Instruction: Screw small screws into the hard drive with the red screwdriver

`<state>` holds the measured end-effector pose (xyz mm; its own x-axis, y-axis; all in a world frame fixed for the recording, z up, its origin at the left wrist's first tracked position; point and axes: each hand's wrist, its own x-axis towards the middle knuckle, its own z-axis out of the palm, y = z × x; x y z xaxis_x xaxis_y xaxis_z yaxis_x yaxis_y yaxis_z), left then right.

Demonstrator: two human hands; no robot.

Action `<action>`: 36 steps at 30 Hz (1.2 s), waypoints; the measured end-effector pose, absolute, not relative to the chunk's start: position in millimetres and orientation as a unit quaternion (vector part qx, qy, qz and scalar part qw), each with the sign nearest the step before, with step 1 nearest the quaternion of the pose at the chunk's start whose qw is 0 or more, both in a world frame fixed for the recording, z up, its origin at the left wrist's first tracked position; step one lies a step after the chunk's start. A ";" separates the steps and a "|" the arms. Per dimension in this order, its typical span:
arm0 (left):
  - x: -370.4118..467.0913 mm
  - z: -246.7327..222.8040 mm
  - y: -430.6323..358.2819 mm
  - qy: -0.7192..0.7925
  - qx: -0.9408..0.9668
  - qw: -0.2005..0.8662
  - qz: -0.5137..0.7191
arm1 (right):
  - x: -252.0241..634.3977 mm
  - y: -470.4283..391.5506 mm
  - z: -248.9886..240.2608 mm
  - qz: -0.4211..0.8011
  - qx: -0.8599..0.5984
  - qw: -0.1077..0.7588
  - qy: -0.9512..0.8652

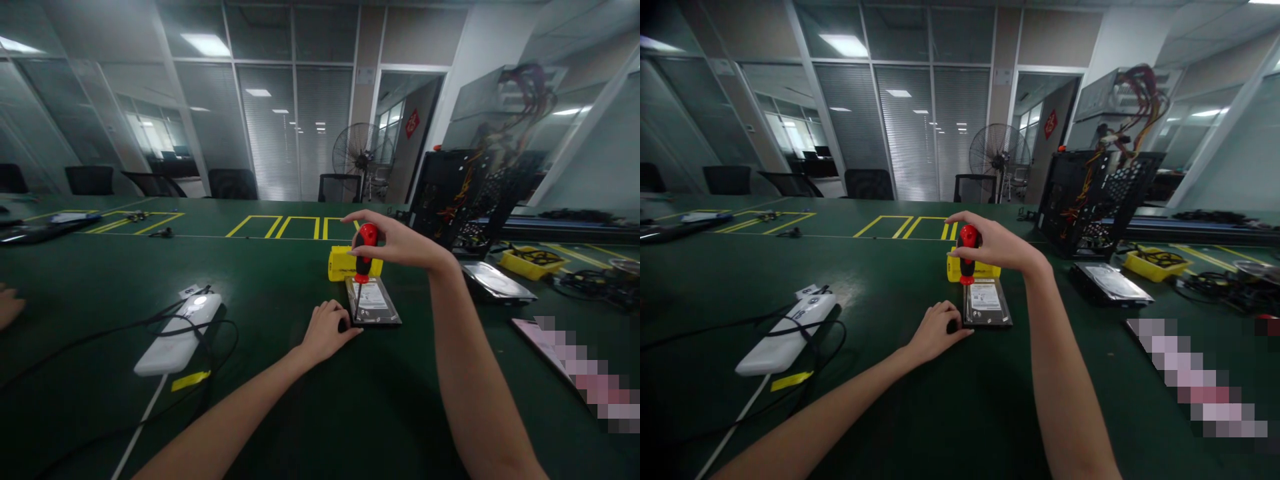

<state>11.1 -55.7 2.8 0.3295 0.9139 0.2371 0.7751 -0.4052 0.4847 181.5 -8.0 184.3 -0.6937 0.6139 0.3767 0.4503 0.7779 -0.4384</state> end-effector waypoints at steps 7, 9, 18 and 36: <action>11.5 1.5 -55.6 0.527 0.802 0.133 0.246 | 178.2 -13.4 188.8 0.162 -0.256 0.272 -0.913; 11.4 1.5 -56.1 0.526 0.803 0.136 0.246 | 178.9 -16.4 190.9 0.203 -0.235 0.274 -0.910; 11.8 1.5 -56.4 0.526 0.803 0.136 0.245 | 177.4 -10.3 186.8 0.275 -0.221 0.295 -0.888; 11.5 3.6 -58.3 0.533 0.802 0.128 0.237 | 176.9 -11.5 188.1 0.202 -0.240 0.284 -0.906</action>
<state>11.5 -58.3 3.6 0.3199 0.9155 0.2441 0.7934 -0.3997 0.4591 176.9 -11.5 188.1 -0.7240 0.5493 0.4174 0.3199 0.8033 -0.5023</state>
